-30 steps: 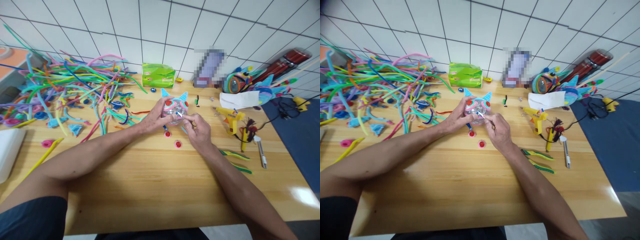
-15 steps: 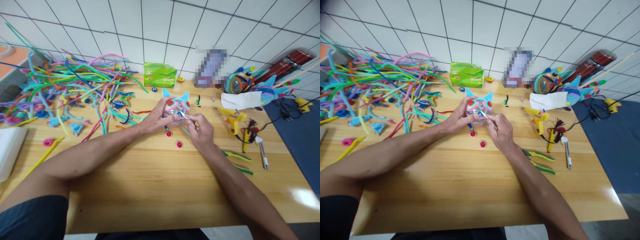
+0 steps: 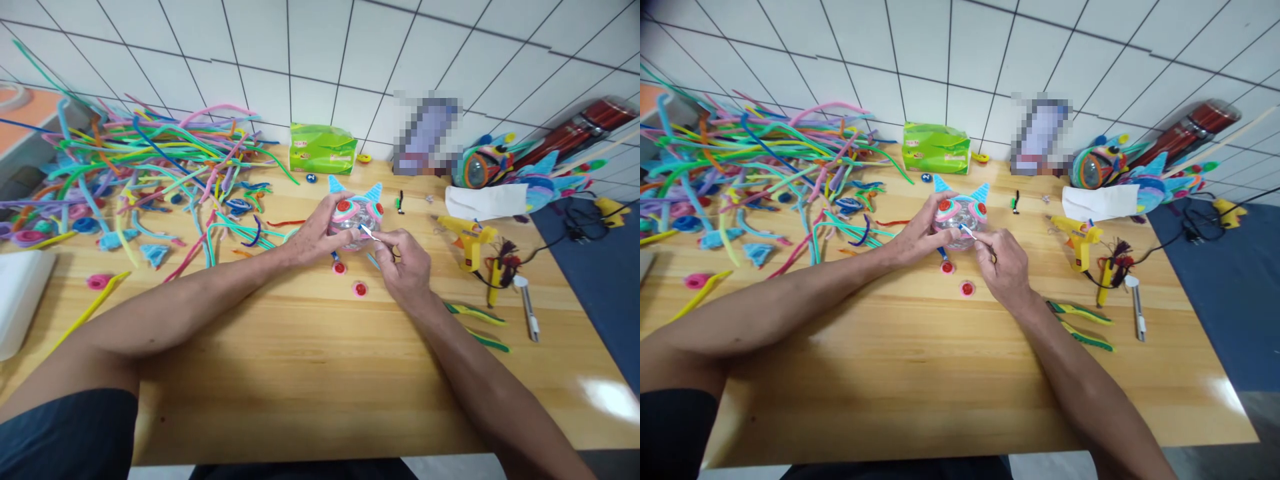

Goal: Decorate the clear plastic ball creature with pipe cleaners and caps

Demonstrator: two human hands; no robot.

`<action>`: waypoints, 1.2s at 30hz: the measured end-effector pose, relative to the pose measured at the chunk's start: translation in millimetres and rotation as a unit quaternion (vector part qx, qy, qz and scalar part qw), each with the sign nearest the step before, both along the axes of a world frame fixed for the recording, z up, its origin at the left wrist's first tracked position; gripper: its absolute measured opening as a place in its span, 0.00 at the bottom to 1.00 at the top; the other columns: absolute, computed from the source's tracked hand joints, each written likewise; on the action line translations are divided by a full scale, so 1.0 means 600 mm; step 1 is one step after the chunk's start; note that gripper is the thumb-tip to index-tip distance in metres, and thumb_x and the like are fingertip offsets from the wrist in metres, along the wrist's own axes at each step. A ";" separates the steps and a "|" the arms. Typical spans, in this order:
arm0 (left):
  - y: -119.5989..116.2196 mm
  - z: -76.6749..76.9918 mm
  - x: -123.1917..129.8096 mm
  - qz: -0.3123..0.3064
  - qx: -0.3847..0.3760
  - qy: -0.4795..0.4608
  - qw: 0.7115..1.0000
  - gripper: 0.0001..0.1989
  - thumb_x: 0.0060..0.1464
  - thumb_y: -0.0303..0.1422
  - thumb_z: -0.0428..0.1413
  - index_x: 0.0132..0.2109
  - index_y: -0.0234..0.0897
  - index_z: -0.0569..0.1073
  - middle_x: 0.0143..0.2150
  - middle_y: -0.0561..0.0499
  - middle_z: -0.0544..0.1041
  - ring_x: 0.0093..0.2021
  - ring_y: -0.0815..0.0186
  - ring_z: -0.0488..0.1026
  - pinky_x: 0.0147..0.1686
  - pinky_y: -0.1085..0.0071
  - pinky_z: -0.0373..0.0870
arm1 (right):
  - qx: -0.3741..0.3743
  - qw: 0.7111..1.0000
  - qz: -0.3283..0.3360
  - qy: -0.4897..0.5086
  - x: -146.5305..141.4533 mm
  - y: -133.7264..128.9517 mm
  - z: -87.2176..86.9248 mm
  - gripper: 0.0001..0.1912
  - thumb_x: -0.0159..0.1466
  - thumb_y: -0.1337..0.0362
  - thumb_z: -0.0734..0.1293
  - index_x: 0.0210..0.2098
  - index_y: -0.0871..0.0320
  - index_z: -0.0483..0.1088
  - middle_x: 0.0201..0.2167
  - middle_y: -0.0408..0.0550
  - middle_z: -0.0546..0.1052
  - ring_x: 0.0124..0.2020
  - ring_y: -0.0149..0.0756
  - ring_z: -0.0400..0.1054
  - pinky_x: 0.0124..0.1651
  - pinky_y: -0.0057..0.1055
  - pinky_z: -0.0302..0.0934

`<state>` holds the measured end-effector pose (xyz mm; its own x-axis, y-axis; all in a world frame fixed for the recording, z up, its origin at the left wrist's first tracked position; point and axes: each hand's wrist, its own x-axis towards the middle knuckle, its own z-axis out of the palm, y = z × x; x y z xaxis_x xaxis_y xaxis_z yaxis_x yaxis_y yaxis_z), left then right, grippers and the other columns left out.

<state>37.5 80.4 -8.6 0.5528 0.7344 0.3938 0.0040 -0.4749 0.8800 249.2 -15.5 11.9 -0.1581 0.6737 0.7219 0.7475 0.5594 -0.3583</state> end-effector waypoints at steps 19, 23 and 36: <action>-0.001 -0.001 0.001 0.001 -0.004 -0.002 1.000 0.36 0.62 0.48 0.62 0.70 0.42 0.60 0.66 0.40 0.71 0.65 0.49 0.71 0.67 0.48 0.70 | -0.049 0.998 -0.016 0.041 -0.005 -0.002 0.000 0.08 0.72 0.67 0.67 0.48 0.52 0.78 0.35 0.43 0.81 0.33 0.35 0.74 0.38 0.33 0.68; 0.000 0.000 0.001 0.004 0.010 -0.004 1.000 0.36 0.62 0.48 0.63 0.70 0.42 0.61 0.66 0.40 0.71 0.65 0.50 0.72 0.67 0.48 0.69 | -0.046 0.998 -0.023 0.035 -0.002 -0.003 -0.005 0.08 0.73 0.66 0.67 0.48 0.51 0.78 0.35 0.43 0.81 0.33 0.36 0.74 0.38 0.34 0.68; 0.002 0.002 0.000 0.002 0.012 -0.003 1.000 0.35 0.63 0.47 0.63 0.69 0.41 0.60 0.67 0.40 0.72 0.66 0.50 0.71 0.69 0.48 0.68 | -0.034 0.998 -0.027 0.036 0.002 -0.006 -0.002 0.09 0.72 0.67 0.67 0.49 0.51 0.78 0.34 0.42 0.79 0.32 0.35 0.73 0.37 0.34 0.67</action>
